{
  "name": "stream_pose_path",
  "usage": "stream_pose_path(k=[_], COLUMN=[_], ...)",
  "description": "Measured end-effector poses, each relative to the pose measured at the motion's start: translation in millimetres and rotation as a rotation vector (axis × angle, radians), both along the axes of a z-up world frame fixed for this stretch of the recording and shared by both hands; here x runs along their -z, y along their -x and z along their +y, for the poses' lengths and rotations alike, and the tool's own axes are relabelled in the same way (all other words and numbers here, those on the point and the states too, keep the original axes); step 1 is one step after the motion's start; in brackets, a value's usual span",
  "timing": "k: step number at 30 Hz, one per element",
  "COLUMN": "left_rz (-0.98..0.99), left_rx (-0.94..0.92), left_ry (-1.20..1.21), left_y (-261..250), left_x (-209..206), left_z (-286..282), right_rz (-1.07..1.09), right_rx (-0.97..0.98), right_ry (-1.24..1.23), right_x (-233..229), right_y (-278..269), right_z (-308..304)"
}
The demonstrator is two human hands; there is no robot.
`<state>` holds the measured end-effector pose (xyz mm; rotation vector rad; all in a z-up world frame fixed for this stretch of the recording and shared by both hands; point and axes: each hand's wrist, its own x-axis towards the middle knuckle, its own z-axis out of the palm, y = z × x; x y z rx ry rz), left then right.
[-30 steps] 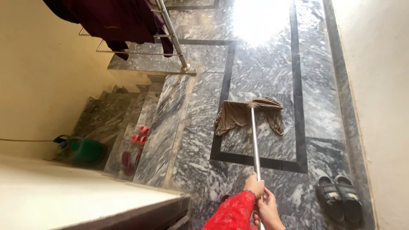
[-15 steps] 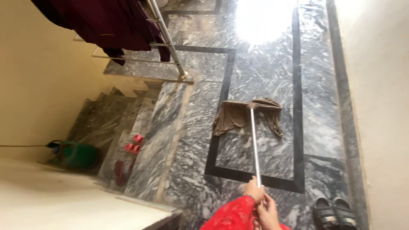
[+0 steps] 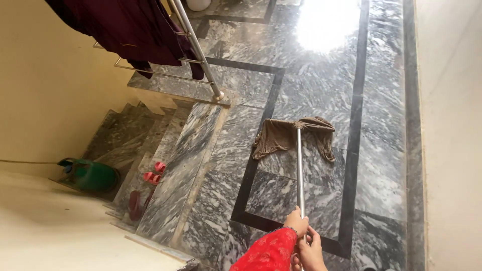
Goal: Mopping a marble floor in a hallway or landing area using a mop handle and cloth.
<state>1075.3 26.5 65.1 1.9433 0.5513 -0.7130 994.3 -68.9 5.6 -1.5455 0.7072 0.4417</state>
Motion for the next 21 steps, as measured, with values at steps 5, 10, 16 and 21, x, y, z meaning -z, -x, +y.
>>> stream_pose_path(k=[5, 10, 16, 21], left_rz=[-0.042, 0.039, -0.046, -0.076], left_rx=[0.013, -0.055, 0.014, -0.015], left_ry=[-0.049, 0.011, -0.067, -0.042], left_y=[-28, -52, -85, -124], left_x=[-4, -22, 7, 38], left_z=[-3, -10, -13, -17], right_rz=[-0.024, 0.057, 0.103, -0.062], right_rx=[0.024, 0.036, 0.085, 0.151], right_ry=[-0.109, -0.242, -0.273, -0.175], right_x=[10, -13, 13, 83], right_y=[-28, -57, -91, -131], right_z=[-5, -10, -8, -13])
